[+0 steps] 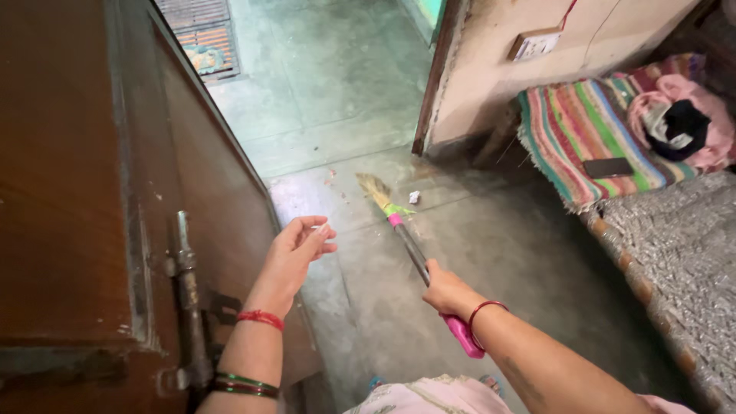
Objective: The person sweeps a tiled floor with a long-handled broom, gathering small debris and a crumpled paper into a pile near a doorway. The person moves the broom back and forth across the floor, adjusting position to collect scattered particles.
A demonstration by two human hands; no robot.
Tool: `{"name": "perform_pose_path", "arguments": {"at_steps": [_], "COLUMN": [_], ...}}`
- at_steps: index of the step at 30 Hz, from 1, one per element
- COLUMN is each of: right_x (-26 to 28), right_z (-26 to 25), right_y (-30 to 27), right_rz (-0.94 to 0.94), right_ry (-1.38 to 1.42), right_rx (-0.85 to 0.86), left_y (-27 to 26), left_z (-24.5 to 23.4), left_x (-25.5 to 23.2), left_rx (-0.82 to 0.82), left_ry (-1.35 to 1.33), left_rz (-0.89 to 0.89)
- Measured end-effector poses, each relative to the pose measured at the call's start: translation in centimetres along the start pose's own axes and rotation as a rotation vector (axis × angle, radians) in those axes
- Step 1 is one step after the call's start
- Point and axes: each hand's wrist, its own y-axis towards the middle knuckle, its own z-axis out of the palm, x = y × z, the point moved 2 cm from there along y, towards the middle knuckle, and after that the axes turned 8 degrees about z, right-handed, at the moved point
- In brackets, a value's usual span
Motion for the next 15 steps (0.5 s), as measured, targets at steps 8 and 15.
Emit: {"name": "perform_pose_path", "arguments": {"at_steps": [8, 15], "right_x": [-0.3, 1.5], "right_z": [2.1, 6.0], "right_y": [0.7, 1.7], "right_rz": [0.289, 0.347], "right_ry": [1.029, 1.622], "right_rx": [0.113, 0.168], "left_y": [-0.8, -1.2], "left_z": [0.1, -0.5], "left_x": [-0.1, -0.1], "left_rx": [-0.016, -0.029], "left_ry": [-0.015, -0.016], "left_rz": [-0.026, -0.043]}}
